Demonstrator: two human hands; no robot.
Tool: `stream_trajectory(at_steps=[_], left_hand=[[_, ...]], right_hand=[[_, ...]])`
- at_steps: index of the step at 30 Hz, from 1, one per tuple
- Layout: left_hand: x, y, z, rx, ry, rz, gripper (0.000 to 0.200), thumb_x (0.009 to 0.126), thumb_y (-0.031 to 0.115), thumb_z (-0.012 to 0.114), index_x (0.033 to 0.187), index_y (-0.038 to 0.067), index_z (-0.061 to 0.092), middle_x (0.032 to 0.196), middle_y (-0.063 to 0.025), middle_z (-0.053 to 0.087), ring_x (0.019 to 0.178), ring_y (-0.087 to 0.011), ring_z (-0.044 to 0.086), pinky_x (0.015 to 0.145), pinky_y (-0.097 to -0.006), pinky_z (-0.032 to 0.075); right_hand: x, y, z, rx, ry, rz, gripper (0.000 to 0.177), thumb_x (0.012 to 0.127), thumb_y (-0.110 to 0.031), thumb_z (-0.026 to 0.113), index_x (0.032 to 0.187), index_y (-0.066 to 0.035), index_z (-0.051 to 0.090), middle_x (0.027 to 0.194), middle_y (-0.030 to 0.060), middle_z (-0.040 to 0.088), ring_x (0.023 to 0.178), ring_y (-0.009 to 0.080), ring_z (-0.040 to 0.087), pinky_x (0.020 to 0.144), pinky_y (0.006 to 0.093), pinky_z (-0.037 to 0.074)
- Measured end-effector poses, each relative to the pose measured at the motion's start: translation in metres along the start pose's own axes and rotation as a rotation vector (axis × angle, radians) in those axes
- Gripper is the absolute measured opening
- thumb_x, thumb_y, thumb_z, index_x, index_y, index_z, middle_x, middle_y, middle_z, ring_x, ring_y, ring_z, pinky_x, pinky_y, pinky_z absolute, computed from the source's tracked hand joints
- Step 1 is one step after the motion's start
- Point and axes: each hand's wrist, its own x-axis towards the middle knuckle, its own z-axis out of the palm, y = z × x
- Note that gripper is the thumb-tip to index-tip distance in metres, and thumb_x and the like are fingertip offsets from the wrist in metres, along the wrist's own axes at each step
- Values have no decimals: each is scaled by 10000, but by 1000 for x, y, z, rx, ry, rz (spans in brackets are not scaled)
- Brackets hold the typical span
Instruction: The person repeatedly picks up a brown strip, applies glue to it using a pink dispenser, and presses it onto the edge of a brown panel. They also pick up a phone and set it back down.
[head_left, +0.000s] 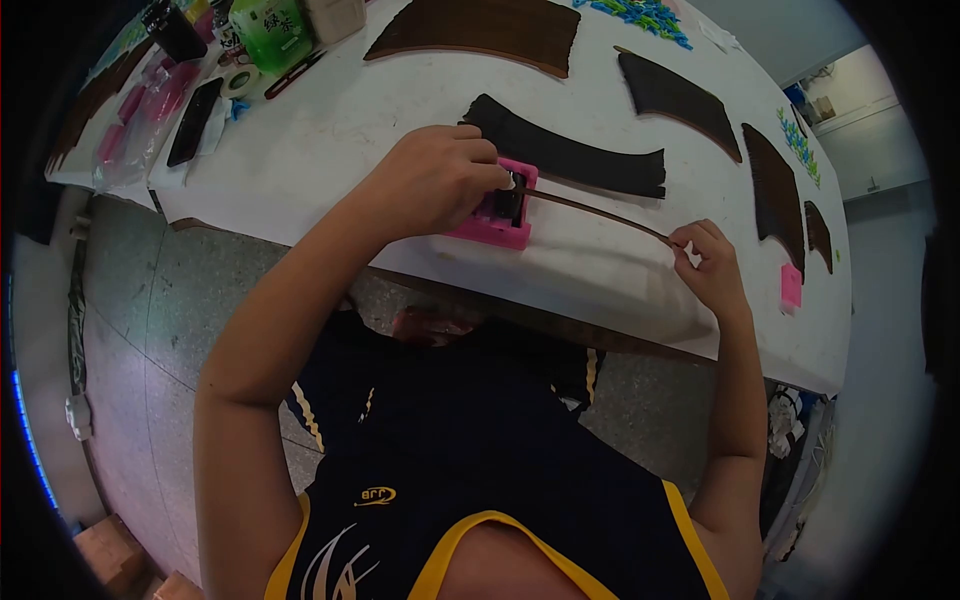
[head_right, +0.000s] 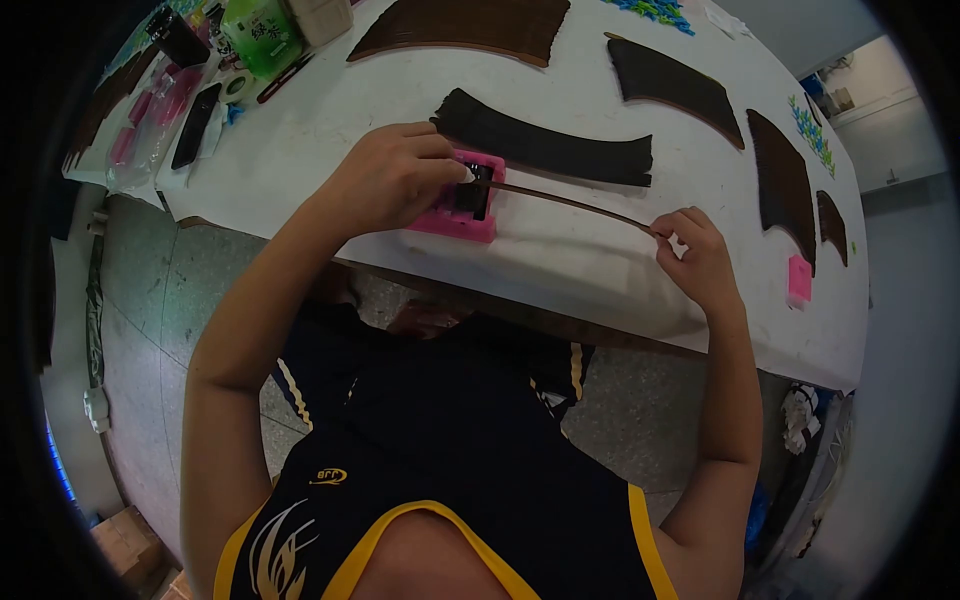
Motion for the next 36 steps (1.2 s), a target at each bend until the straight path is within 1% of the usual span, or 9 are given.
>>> stream_trajectory(at_steps=[4, 11, 14, 19, 27, 29, 32, 34, 36], left_hand=[[4, 1, 0, 1, -23, -1, 181, 754, 81, 762, 926, 131, 785, 878, -16, 695, 877, -228, 663, 750, -366, 574], [8, 1, -5, -10, -104, 0, 255, 742, 6, 758, 975, 106, 783, 883, -28, 700, 860, -252, 642, 733, -383, 574], [11, 3, -2, -17, -59, -13, 179, 735, 70, 759, 901, 124, 794, 818, -12, 695, 855, -227, 635, 732, -365, 568], [20, 9, 13, -165, 29, -63, 214, 788, 15, 772, 988, 91, 781, 841, -23, 707, 848, -233, 625, 713, -372, 560], [36, 21, 21, -249, 18, -171, 259, 803, -2, 765, 1036, 86, 693, 813, -39, 682, 849, -222, 653, 706, -359, 558], [39, 26, 21, -257, 25, -189, 260, 813, -7, 760, 1041, 90, 681, 810, -45, 681, 852, -217, 669, 715, -349, 561], [45, 28, 10, -431, 31, -285, 192, 870, 8, 746, 1041, 63, 676, 862, -57, 719, 867, -173, 702, 747, -318, 567], [51, 25, -11, -977, -234, -575, 143, 917, 17, 732, 1044, 35, 669, 940, -67, 750, 882, -133, 710, 778, -299, 567], [46, 13, -16, -1147, -226, -567, 134, 926, 12, 718, 1048, 28, 667, 967, -63, 753, 893, -123, 706, 789, -290, 561]], right_hand=[[-4, 1, -4, -46, 20, -22, 171, 789, 68, 680, 936, -15, 711, 868, 86, 684, 845, 236, 668, 672, 338, 548], [-6, 8, 1, -34, 34, -44, 198, 787, 76, 667, 955, -25, 695, 922, 72, 672, 825, 196, 645, 684, 307, 494], [-4, 2, -10, -68, 55, -22, 176, 780, 68, 682, 937, -9, 698, 896, 107, 686, 858, 259, 663, 747, 351, 542], [9, -2, -54, -207, 220, -154, 171, 779, 92, 666, 920, -4, 667, 886, 105, 668, 858, 271, 637, 761, 341, 528], [58, -46, -125, -311, 421, -222, 219, 869, 73, 661, 1070, -12, 688, 1023, 77, 674, 915, 172, 630, 839, 314, 515], [71, -57, -136, -358, 398, -283, 228, 924, 51, 624, 1115, -60, 677, 998, 13, 634, 919, 131, 580, 817, 275, 459], [83, -48, -151, -247, 319, -180, 260, 916, 38, 623, 1155, -47, 675, 999, -6, 608, 919, 104, 547, 860, 251, 450], [87, -26, -155, -49, 266, -89, 244, 914, 35, 603, 1133, -55, 659, 977, -26, 574, 896, 88, 514, 839, 242, 428], [92, -1, -152, 150, 204, -6, 229, 911, 33, 583, 1112, -63, 642, 955, -46, 540, 874, 73, 482, 818, 233, 407]])
